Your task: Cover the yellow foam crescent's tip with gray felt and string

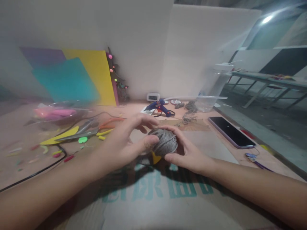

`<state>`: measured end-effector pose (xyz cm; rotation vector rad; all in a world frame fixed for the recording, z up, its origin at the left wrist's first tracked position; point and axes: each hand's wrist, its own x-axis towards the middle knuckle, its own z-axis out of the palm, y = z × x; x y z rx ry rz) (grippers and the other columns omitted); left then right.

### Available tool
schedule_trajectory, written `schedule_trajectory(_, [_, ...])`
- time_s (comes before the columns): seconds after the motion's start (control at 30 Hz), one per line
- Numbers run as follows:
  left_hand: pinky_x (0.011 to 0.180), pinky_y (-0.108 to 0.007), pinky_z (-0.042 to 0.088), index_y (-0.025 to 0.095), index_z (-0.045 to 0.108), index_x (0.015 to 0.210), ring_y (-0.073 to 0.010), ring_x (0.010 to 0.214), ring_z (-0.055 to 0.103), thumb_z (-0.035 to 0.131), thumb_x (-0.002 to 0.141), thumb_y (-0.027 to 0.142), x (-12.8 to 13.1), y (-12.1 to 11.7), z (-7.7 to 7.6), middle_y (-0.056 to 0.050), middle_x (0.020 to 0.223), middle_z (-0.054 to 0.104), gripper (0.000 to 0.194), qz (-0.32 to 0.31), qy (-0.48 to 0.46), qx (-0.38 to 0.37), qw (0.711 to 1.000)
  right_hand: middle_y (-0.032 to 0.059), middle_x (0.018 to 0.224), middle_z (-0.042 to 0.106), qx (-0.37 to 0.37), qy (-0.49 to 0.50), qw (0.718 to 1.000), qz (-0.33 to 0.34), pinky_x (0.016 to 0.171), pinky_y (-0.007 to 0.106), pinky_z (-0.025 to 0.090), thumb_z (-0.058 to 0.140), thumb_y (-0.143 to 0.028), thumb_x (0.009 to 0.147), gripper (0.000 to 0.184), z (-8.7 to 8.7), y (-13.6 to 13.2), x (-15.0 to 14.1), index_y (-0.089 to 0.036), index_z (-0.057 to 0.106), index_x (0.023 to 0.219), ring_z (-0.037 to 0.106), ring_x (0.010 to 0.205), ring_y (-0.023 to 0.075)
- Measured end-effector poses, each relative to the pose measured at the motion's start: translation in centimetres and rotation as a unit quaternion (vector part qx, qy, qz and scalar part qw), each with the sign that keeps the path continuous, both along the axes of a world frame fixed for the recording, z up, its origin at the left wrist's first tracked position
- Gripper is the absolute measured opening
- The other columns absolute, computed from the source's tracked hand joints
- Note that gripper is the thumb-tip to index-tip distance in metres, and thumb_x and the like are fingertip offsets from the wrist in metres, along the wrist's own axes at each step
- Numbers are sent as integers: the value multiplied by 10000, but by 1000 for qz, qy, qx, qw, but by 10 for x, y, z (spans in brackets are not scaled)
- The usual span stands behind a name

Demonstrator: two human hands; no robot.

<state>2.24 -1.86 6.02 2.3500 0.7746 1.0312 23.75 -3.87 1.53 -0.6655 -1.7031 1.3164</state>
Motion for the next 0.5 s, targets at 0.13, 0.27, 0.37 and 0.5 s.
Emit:
schedule_trajectory(0.13, [876, -297, 466, 186, 587, 978, -166, 987, 594, 662, 832, 244, 1, -2, 4, -32, 1010, 646, 173, 1, 27, 84, 996, 86, 1356, 526, 3, -8, 1000, 5, 976, 358, 480, 697, -167, 795, 600, -1, -1, 1, -259, 369, 1289, 568, 1186, 184])
schedule_trajectory(0.27, [795, -260, 469, 188, 615, 921, -138, 878, 611, 551, 874, 174, 3, -5, 4, -6, 917, 665, 81, 52, 55, 55, 996, 81, 1323, 530, 8, -20, 1000, -9, 958, 335, 487, 706, -180, 781, 613, -2, -2, 2, -254, 366, 1285, 573, 1161, 178])
schedule_trajectory(0.37, [767, -252, 473, 206, 631, 923, -137, 852, 619, 516, 880, 183, 2, -4, 5, 8, 901, 673, 125, 71, 64, 21, 995, 80, 1298, 540, 2, -30, 1000, -9, 947, 334, 492, 704, -191, 781, 612, -1, -2, 2, -253, 358, 1283, 577, 1145, 178])
schedule_trajectory(0.5, [773, -268, 476, 204, 642, 920, -155, 869, 623, 561, 856, 248, 1, -7, 11, 4, 926, 684, 112, 63, 88, 4, 994, 92, 1277, 555, 5, -44, 999, -12, 944, 351, 494, 692, -188, 782, 604, 2, -3, 2, -241, 352, 1278, 580, 1138, 188])
